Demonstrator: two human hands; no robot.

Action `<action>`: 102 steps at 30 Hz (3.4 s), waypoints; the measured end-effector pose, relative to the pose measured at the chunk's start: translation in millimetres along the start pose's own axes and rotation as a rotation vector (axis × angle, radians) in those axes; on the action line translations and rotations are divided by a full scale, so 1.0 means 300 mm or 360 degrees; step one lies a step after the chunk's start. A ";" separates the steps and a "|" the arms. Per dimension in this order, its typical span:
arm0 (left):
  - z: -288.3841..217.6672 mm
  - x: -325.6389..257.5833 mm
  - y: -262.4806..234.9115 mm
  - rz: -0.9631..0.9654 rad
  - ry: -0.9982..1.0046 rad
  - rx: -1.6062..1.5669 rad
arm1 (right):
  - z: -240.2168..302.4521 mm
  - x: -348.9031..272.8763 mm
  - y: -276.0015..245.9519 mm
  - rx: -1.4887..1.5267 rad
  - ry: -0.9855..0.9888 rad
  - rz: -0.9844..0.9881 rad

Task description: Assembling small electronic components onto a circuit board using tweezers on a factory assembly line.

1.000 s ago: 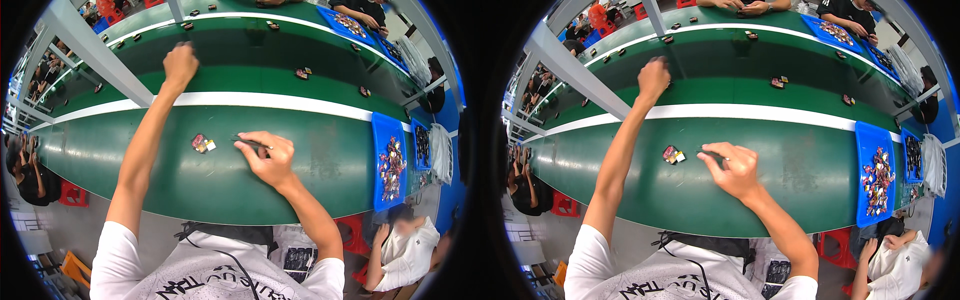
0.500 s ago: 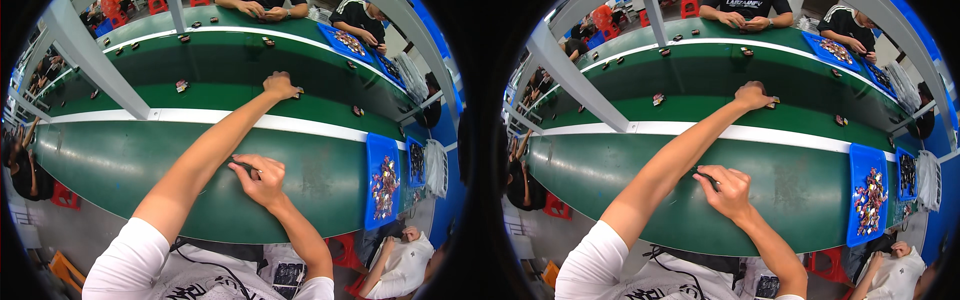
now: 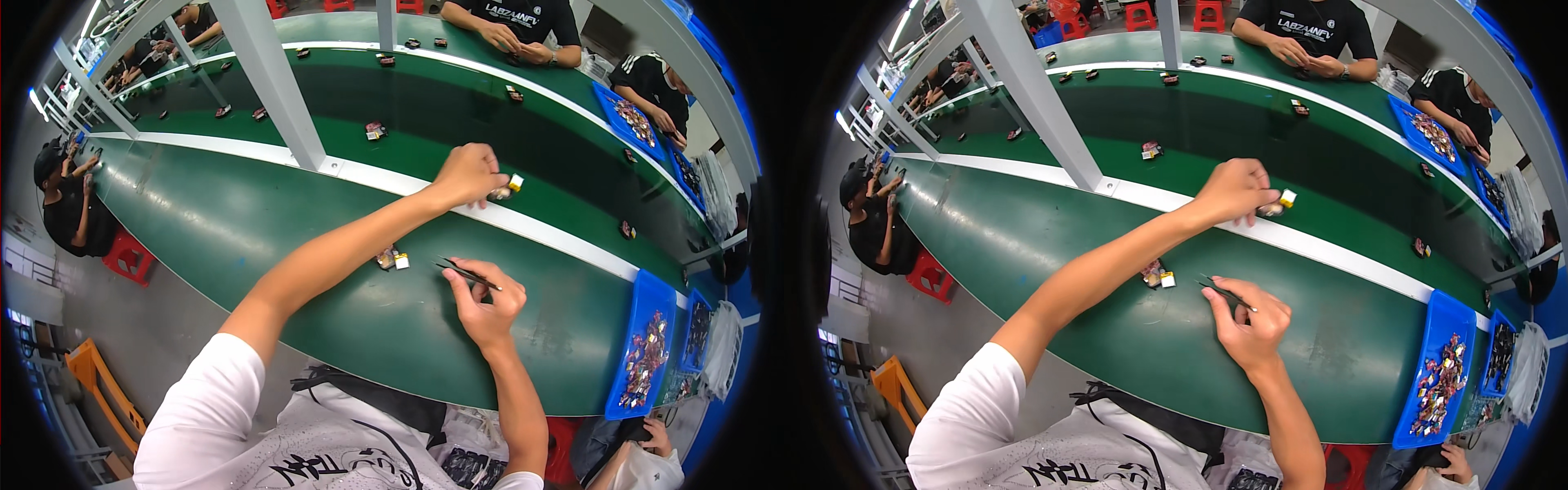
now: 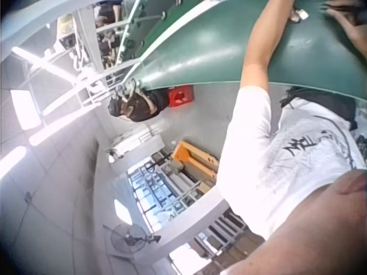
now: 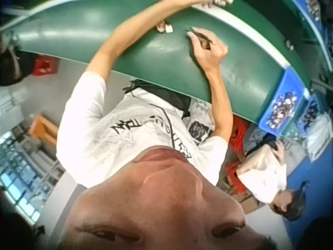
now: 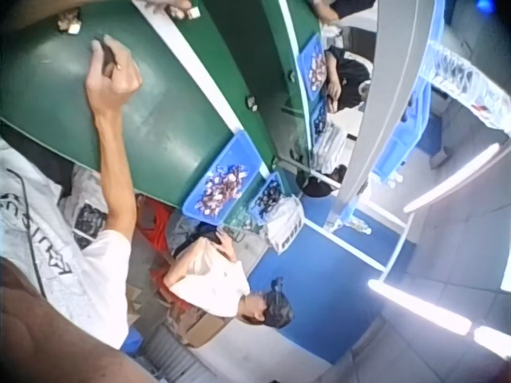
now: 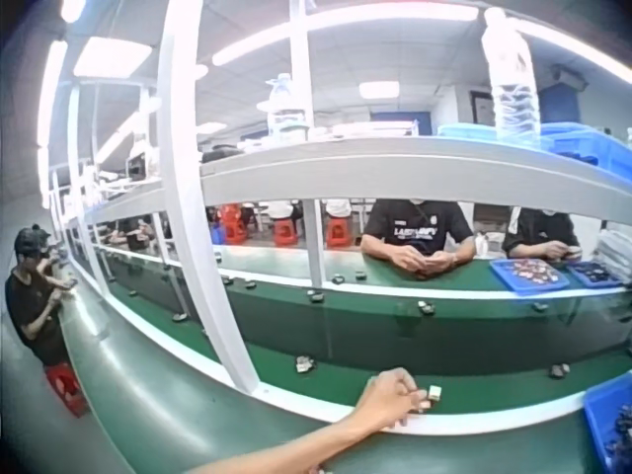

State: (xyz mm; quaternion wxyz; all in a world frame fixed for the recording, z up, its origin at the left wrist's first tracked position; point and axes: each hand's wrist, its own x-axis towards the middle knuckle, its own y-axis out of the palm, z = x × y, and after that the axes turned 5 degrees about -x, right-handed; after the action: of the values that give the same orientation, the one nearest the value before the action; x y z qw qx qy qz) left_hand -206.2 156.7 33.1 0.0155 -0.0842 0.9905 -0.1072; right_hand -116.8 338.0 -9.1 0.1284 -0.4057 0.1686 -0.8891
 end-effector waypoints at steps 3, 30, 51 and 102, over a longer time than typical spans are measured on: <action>-0.003 -0.224 -0.113 0.0041 -0.0066 -0.0126 | 0.017 -0.007 0.004 0.0158 0.0215 0.0021; 0.095 -0.532 -0.116 -0.0113 -0.0063 -0.0344 | 0.033 0.001 0.004 0.0522 0.0760 0.0122; 0.088 -0.542 -0.095 -0.0129 -0.0025 -0.0396 | 0.040 0.034 -0.023 0.0908 0.1345 0.0236; 0.121 -0.524 -0.101 -0.0068 -0.0042 -0.0352 | 0.030 -0.001 0.018 0.0672 0.0523 -0.0002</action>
State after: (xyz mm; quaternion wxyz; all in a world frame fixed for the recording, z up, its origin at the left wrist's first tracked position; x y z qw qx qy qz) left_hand -44.7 146.6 6.1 0.0169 -0.1078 0.9940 0.0035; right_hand -109.2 331.5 -5.8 0.1805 -0.2202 -0.0024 -0.9586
